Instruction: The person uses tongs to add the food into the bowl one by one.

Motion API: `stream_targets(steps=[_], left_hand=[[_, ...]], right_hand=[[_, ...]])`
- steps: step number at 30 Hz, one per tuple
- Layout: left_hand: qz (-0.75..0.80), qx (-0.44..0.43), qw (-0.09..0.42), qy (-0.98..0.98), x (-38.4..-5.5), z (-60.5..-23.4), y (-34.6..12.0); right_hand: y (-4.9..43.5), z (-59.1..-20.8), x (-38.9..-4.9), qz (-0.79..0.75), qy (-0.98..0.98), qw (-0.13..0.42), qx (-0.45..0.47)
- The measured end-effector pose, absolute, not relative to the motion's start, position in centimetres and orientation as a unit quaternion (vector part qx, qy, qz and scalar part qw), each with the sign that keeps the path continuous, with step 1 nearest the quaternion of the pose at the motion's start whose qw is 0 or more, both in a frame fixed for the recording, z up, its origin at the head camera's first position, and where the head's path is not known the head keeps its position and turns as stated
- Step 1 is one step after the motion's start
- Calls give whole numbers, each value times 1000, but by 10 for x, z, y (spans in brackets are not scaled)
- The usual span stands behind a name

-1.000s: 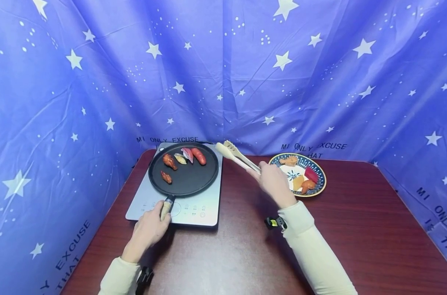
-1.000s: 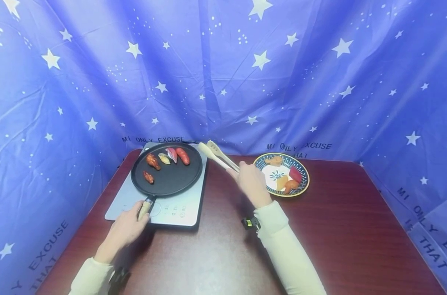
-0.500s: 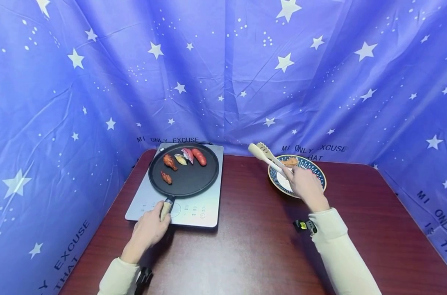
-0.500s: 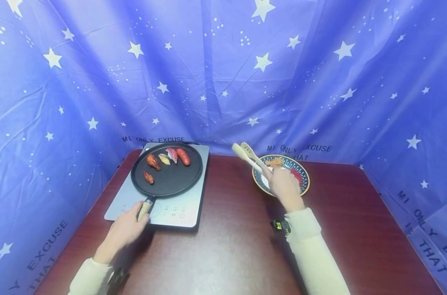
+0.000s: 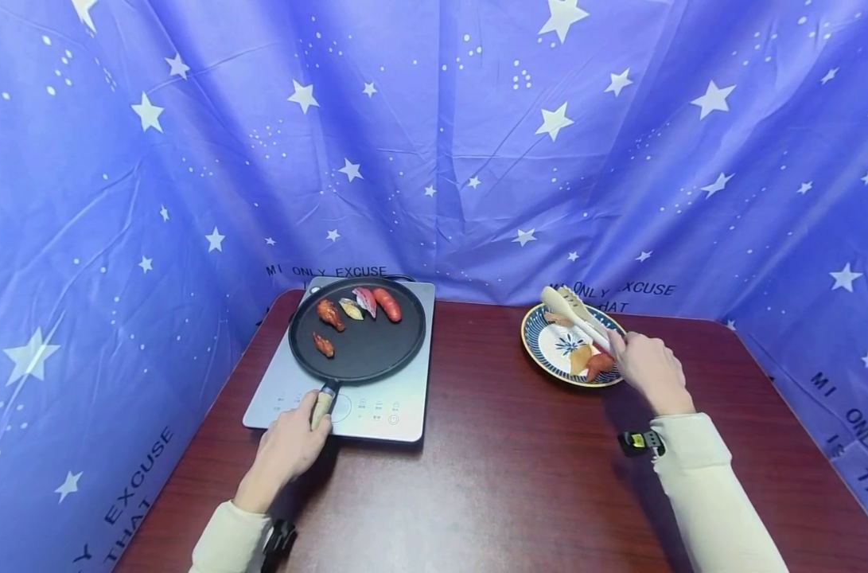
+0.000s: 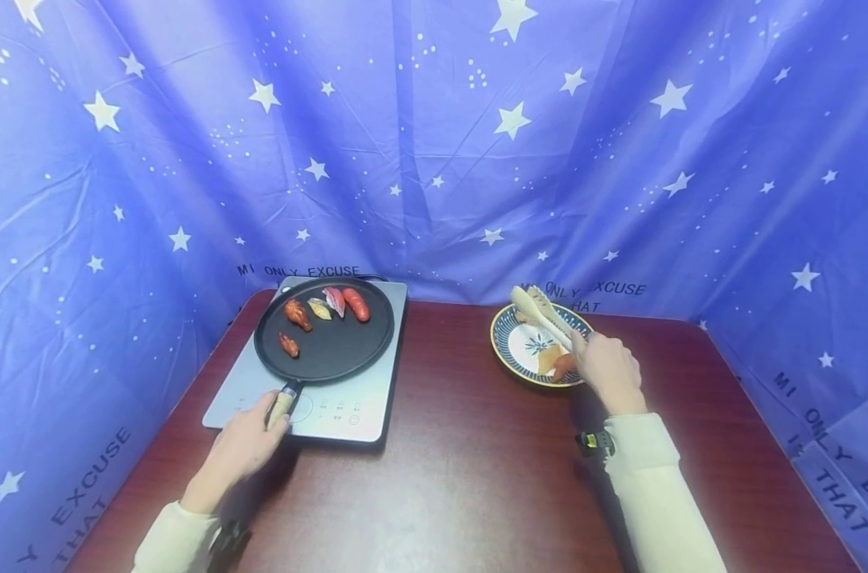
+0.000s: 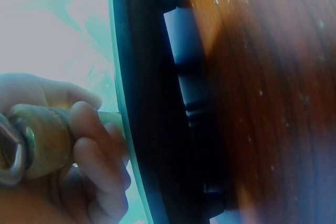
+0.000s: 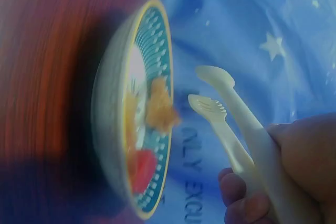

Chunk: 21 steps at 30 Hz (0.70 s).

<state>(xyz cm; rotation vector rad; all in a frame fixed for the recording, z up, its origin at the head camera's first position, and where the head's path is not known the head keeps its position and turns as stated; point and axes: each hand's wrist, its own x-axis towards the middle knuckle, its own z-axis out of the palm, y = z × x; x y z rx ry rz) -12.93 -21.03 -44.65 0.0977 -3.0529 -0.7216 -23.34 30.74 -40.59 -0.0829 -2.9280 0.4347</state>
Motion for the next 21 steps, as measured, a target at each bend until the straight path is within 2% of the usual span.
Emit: stream_targets(steps=[8, 21], left_hand=[[-232, 30, 1, -972, -129, -446, -210], [-233, 29, 5, -972, -129, -447, -210]], right_hand=[[333, -414, -238, 150, -985, 69, -52], [337, -417, -239, 145, -985, 54, -75]])
